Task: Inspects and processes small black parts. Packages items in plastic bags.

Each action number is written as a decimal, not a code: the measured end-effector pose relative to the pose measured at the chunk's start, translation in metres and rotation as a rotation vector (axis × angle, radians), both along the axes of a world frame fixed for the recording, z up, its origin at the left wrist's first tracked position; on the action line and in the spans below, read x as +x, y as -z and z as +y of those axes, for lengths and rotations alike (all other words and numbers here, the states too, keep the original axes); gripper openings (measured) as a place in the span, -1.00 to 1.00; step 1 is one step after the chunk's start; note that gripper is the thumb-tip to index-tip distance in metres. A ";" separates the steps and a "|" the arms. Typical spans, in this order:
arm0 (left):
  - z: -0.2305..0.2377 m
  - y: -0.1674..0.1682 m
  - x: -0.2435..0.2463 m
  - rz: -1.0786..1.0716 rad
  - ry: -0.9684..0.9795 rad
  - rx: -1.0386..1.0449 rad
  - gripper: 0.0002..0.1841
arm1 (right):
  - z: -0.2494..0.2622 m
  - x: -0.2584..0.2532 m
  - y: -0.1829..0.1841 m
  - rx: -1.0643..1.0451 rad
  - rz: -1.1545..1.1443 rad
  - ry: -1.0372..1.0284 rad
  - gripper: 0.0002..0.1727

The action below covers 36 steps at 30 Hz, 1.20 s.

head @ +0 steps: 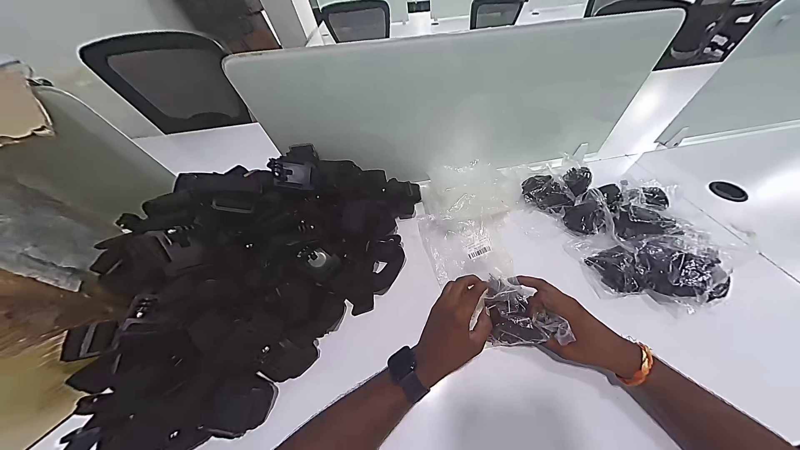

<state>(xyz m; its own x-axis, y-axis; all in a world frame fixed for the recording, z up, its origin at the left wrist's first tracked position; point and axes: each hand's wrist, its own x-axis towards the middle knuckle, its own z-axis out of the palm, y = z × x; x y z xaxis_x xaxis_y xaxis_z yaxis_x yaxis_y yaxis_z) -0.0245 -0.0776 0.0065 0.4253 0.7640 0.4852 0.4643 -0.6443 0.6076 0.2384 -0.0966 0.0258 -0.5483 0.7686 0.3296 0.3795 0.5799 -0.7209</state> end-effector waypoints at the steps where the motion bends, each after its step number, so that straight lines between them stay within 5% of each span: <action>1: 0.000 0.001 0.000 0.004 0.012 -0.010 -0.59 | 0.000 0.000 0.002 0.020 0.012 0.003 -0.69; 9: -0.005 -0.001 -0.006 0.219 -0.122 -0.031 -0.80 | 0.003 0.004 0.011 0.099 0.118 0.155 -0.68; 18: 0.003 -0.003 -0.008 0.310 -0.170 -0.087 -0.41 | 0.006 0.010 0.012 -0.010 0.266 0.107 -0.75; 24: 0.004 -0.001 -0.008 0.259 -0.180 0.115 -0.73 | 0.000 0.002 0.012 0.003 0.273 0.123 -0.74; 31: -0.003 0.000 -0.005 0.121 -0.154 0.172 -0.80 | 0.004 0.005 0.008 0.077 0.320 0.397 -0.71; 36: 0.002 -0.003 -0.004 0.152 -0.144 -0.085 -0.51 | -0.002 0.003 0.004 -0.015 0.401 0.242 -0.71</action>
